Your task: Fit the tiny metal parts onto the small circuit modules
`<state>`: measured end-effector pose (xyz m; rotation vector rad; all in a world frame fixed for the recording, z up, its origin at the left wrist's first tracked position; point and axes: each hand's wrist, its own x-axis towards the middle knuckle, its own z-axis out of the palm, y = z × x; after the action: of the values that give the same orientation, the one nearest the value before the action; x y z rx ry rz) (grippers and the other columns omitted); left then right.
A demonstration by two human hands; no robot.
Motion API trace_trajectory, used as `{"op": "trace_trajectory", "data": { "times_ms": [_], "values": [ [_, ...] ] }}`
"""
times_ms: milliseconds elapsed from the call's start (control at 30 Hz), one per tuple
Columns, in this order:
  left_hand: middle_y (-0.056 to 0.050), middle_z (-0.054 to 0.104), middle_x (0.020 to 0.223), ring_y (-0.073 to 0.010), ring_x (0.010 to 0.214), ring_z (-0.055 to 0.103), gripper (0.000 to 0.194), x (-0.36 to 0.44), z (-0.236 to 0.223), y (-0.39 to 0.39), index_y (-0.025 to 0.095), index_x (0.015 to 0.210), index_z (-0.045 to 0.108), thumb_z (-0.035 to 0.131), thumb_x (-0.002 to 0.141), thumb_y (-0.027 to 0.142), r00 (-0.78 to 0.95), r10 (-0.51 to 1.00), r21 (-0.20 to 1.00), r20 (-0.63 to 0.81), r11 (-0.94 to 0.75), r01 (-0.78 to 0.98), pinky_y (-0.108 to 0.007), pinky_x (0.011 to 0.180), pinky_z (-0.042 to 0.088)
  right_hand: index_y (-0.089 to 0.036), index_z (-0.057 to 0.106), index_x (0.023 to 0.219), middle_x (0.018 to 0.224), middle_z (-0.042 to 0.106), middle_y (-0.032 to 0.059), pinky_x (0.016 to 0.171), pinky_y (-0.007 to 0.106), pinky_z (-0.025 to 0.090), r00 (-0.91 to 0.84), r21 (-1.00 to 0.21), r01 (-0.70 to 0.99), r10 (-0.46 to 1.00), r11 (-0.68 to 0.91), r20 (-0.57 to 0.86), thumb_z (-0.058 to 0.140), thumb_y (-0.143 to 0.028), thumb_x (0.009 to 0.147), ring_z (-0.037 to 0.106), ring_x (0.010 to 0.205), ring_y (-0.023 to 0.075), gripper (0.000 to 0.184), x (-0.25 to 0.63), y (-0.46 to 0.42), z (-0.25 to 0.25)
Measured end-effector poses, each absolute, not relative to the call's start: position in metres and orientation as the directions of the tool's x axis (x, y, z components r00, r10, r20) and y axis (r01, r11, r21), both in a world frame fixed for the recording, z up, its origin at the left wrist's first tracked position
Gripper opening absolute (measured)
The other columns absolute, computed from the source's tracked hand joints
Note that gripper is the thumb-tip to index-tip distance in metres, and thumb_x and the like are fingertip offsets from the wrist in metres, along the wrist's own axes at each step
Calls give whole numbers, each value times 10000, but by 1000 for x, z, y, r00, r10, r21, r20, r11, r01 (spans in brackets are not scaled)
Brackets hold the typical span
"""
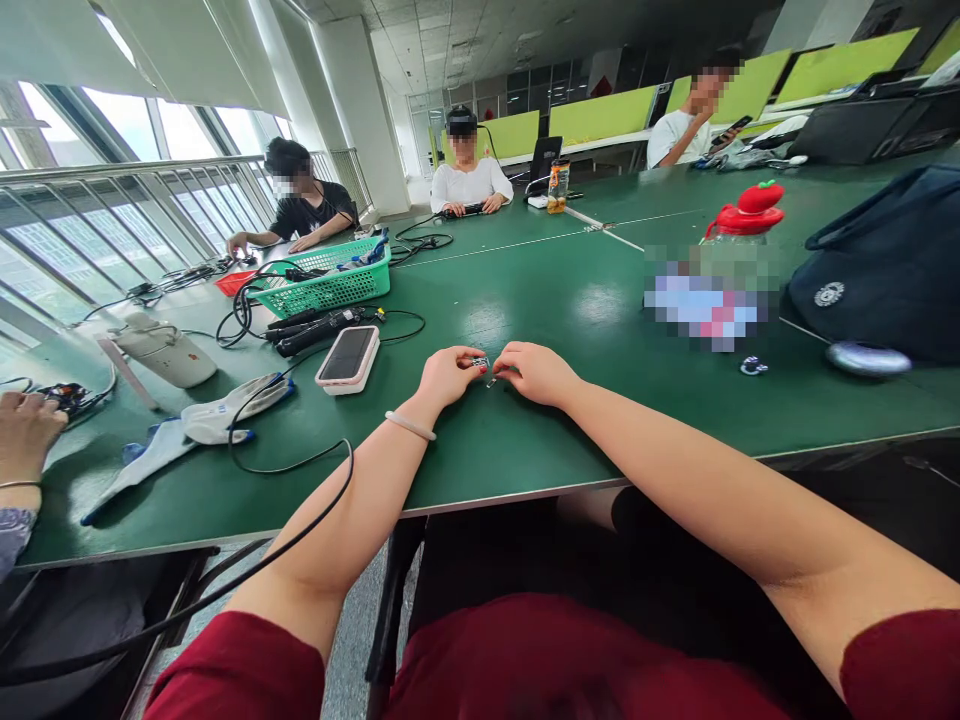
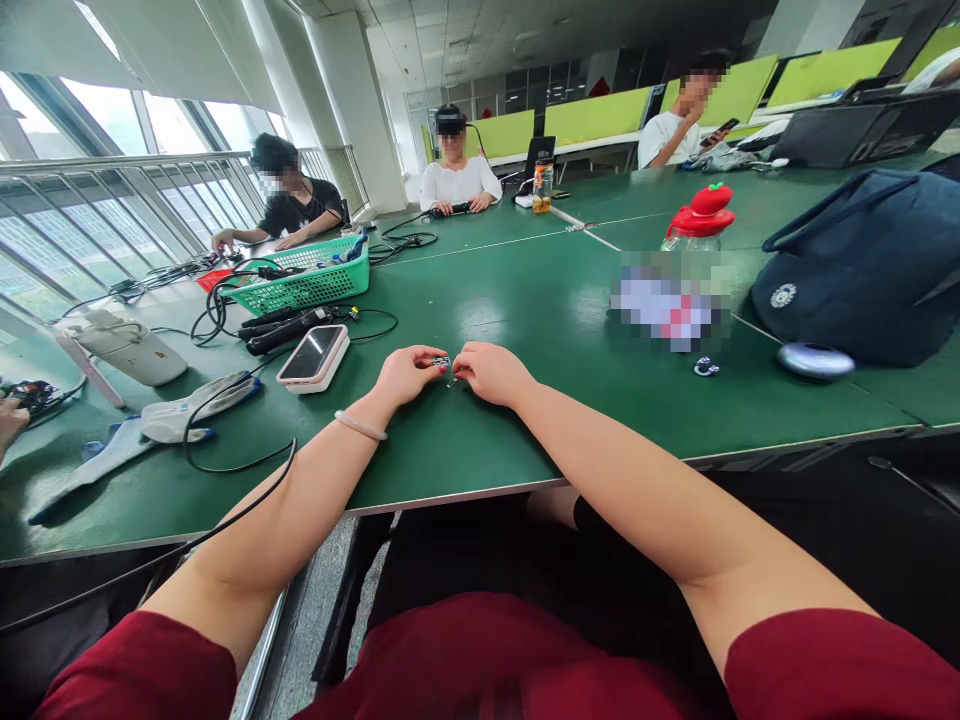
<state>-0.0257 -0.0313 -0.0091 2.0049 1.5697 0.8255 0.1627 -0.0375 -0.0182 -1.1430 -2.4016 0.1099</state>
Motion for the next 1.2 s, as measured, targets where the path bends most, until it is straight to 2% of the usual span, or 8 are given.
{"op": "trace_trajectory", "data": {
  "times_ms": [100, 200, 567, 767, 867, 967, 1067, 1200],
  "values": [
    [-27, 700, 756, -158, 735, 623, 307, -27, -7, -32, 205, 1017, 716, 685, 727, 298, 130, 977, 657, 168, -209, 725, -278, 733, 480, -221, 706, 955, 977, 648, 43, 798, 271, 417, -570, -254, 713, 752, 653, 332, 577, -240, 871, 587, 904, 174, 156, 160, -37, -20],
    [-26, 701, 766, -158, 734, 622, 305, -25, -6, -32, 206, 1013, 719, 691, 723, 296, 132, 978, 644, 161, -205, 737, -278, 734, 479, -217, 704, 893, 934, 646, 38, 789, 267, 413, -572, -248, 722, 759, 645, 310, 577, -241, 871, 584, 896, 173, 131, 159, -36, -21],
    [-27, 703, 783, -161, 733, 621, 304, -25, -6, -33, 220, 1009, 722, 696, 725, 325, 136, 977, 634, 162, -208, 745, -279, 727, 472, -178, 669, 783, 903, 648, 58, 732, 263, 403, -475, -279, 798, 843, 534, 254, 506, -158, 866, 582, 848, 171, 185, 167, -29, -21],
    [-29, 700, 773, -158, 717, 614, 304, -24, -6, -33, 214, 1012, 723, 690, 729, 320, 145, 976, 636, 160, -214, 742, -276, 719, 467, -178, 686, 822, 910, 655, 66, 730, 272, 400, -432, -298, 817, 866, 493, 250, 514, -200, 871, 582, 838, 177, 180, 167, -31, -17],
    [-31, 700, 781, -159, 724, 612, 306, -25, -7, -32, 216, 1011, 724, 689, 728, 327, 146, 976, 639, 162, -216, 738, -278, 720, 464, -186, 689, 835, 884, 667, 56, 720, 266, 394, -456, -308, 799, 855, 516, 248, 490, -236, 895, 581, 835, 172, 214, 167, -32, -15],
    [-32, 700, 783, -162, 721, 611, 311, -25, -7, -32, 216, 1010, 724, 690, 724, 330, 147, 976, 643, 160, -216, 735, -282, 709, 461, -200, 683, 812, 819, 671, 25, 679, 250, 393, -497, -324, 773, 838, 545, 225, 562, -313, 864, 576, 761, 150, 174, 169, -32, -14],
    [-34, 700, 788, -163, 723, 611, 314, -25, -6, -33, 216, 1013, 723, 690, 724, 332, 150, 975, 649, 162, -220, 728, -283, 705, 460, -209, 678, 815, 803, 671, -2, 663, 228, 394, -513, -338, 762, 834, 552, 205, 605, -238, 820, 576, 738, 127, 79, 172, -31, -14],
    [-34, 692, 797, -161, 736, 611, 310, -24, -6, -34, 217, 1010, 725, 695, 717, 312, 169, 971, 658, 168, -238, 715, -276, 699, 460, -209, 676, 902, 837, 674, 6, 690, 233, 402, -480, -331, 786, 852, 523, 208, 576, -155, 821, 583, 787, 137, 140, 175, -27, -14]
  ]
}}
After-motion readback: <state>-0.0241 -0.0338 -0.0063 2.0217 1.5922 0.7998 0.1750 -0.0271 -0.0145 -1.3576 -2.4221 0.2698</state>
